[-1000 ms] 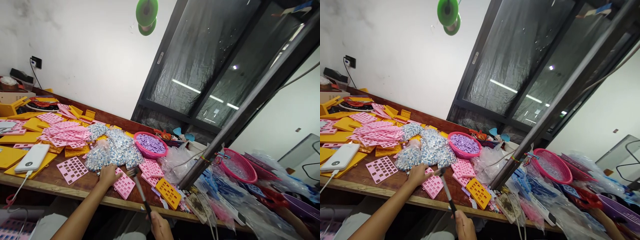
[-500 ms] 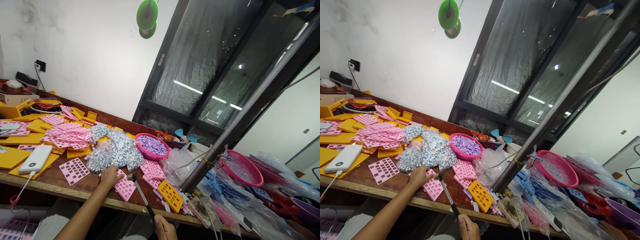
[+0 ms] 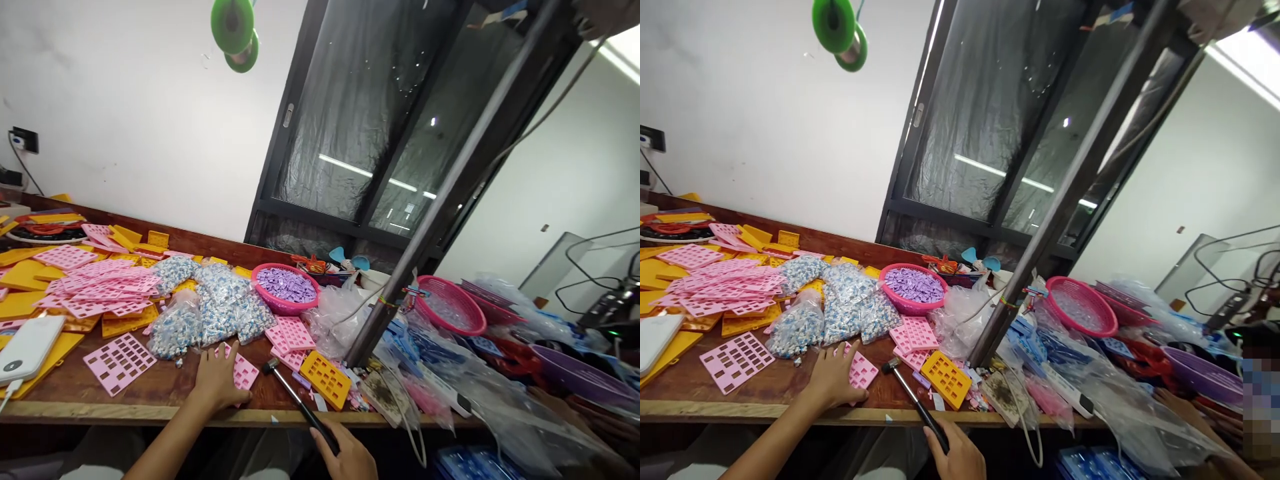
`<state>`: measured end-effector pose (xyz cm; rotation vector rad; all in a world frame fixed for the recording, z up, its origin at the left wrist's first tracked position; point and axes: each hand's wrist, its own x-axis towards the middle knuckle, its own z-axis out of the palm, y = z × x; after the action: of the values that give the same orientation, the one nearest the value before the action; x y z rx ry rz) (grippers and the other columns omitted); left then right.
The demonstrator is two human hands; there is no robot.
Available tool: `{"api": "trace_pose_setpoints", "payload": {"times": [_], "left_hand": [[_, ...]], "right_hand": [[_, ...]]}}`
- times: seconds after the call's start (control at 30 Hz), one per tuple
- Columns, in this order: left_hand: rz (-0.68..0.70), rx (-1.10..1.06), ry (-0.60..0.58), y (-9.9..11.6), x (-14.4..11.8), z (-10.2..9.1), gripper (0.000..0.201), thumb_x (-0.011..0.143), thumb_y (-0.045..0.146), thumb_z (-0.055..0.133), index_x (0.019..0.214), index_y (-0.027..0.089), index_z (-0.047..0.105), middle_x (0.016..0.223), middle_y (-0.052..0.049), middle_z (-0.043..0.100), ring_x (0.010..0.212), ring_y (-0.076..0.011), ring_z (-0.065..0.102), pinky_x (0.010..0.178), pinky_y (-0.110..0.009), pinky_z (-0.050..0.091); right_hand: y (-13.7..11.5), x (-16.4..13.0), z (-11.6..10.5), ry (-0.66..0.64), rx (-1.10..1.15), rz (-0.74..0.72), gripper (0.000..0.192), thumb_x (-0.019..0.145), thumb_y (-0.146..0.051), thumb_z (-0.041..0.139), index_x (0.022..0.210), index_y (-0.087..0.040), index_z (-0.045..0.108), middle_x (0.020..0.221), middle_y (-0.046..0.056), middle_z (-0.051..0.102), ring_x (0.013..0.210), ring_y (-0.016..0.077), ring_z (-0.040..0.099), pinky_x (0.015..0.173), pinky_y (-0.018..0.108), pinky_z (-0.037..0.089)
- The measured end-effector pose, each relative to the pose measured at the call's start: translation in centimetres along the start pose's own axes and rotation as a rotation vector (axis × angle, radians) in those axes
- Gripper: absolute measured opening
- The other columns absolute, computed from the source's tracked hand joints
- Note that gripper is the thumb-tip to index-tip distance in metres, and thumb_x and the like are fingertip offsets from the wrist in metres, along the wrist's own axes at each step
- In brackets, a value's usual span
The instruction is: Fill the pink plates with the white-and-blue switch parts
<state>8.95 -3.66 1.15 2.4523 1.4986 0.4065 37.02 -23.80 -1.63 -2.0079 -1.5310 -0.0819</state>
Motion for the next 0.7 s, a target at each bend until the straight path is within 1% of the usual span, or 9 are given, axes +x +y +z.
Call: {"api": "trace_pose_setpoints", "payload": {"times": [0.1,0.17,0.3,0.37,0.43,0.5,0.57,0.63,0.7], "left_hand": [[0.104,0.000,0.033,0.6,-1.0,-1.5,0.116,0.060,0.061,0.077,0.159,0.019,0.035,0.162,-0.022,0.037,0.143,-0.0463,0.039,0.117,-0.059,0.027],[0.294,-0.043,0.039,1.3,-2.1,-2.3,0.117,0.060,0.056,0.079,0.161,0.025,0.029,0.168,-0.015,0.028,0.152,-0.0425,0.026,0.123,-0.057,0.020],[0.658,-0.118,-0.075,3.4,-4.3,-2.5,0.134,0.050,0.047,0.088,0.163,0.036,0.018,0.173,-0.008,0.017,0.156,-0.0438,0.015,0.126,-0.063,0.016],[0.707,-0.126,-0.053,3.9,-5.2,-2.2,0.129,0.054,0.046,0.088,0.163,0.037,0.019,0.173,-0.007,0.017,0.157,-0.0438,0.014,0.126,-0.064,0.017],[0.650,-0.154,0.055,2.9,-5.8,-1.9,0.112,0.068,0.051,0.082,0.162,0.036,0.022,0.173,-0.007,0.018,0.157,-0.0412,0.016,0.126,-0.061,0.023],[0.494,-0.192,0.210,0.0,-6.2,-1.7,0.086,0.085,0.056,0.067,0.160,0.034,0.029,0.171,-0.007,0.025,0.156,-0.0356,0.025,0.123,-0.053,0.034],[0.260,-0.188,0.390,-4.7,-6.5,-1.6,0.064,0.095,0.056,0.051,0.152,0.030,0.042,0.161,-0.010,0.042,0.147,-0.0308,0.041,0.119,-0.049,0.040],[0.032,-0.105,0.561,-10.3,-6.7,-1.6,0.065,0.093,0.061,0.044,0.139,0.017,0.054,0.150,-0.018,0.052,0.138,-0.0352,0.050,0.116,-0.052,0.041],[-0.165,0.062,0.590,-15.6,-6.9,-1.6,0.076,0.088,0.064,0.036,0.135,0.008,0.057,0.146,-0.026,0.053,0.134,-0.0429,0.051,0.111,-0.058,0.042]], "right_hand": [[-2.1,1.3,-0.3,0.062,0.143,-0.026,0.042,0.091,-0.064,0.062,0.101,-0.026,0.078,0.107,0.011,0.076,0.103,0.0320,0.072,0.093,0.041,0.056],[-3.6,2.0,0.1,0.042,0.358,0.033,0.048,0.090,-0.067,0.062,0.107,-0.024,0.076,0.108,0.012,0.074,0.101,0.0314,0.071,0.090,0.040,0.056],[-6.6,2.5,2.8,-0.377,0.972,0.096,0.070,0.087,-0.078,0.057,0.128,-0.022,0.064,0.091,0.008,0.072,0.068,0.0207,0.067,0.058,0.030,0.052],[-7.8,2.8,4.0,-0.496,1.133,0.104,0.069,0.087,-0.073,0.064,0.133,-0.022,0.060,0.088,0.005,0.071,0.055,0.0142,0.060,0.048,0.024,0.046],[-8.1,3.9,4.3,-0.478,1.164,0.164,0.066,0.085,-0.067,0.071,0.130,-0.022,0.060,0.082,0.003,0.069,0.046,0.0096,0.052,0.040,0.019,0.039],[-7.3,6.1,3.6,-0.360,1.126,0.254,0.063,0.080,-0.066,0.077,0.120,-0.019,0.064,0.071,0.000,0.066,0.042,0.0080,0.045,0.035,0.018,0.034],[-5.8,9.3,2.3,-0.240,1.095,0.331,0.058,0.074,-0.063,0.082,0.108,-0.018,0.066,0.065,-0.002,0.063,0.042,0.0086,0.046,0.036,0.018,0.034],[-3.9,12.8,0.7,-0.182,1.092,0.353,0.053,0.075,-0.061,0.081,0.101,-0.017,0.065,0.066,-0.001,0.064,0.046,0.0103,0.051,0.039,0.019,0.038],[-2.2,15.6,-0.8,-0.114,1.081,0.381,0.052,0.074,-0.060,0.080,0.098,-0.017,0.065,0.072,0.003,0.067,0.054,0.0140,0.059,0.044,0.021,0.043]]}}
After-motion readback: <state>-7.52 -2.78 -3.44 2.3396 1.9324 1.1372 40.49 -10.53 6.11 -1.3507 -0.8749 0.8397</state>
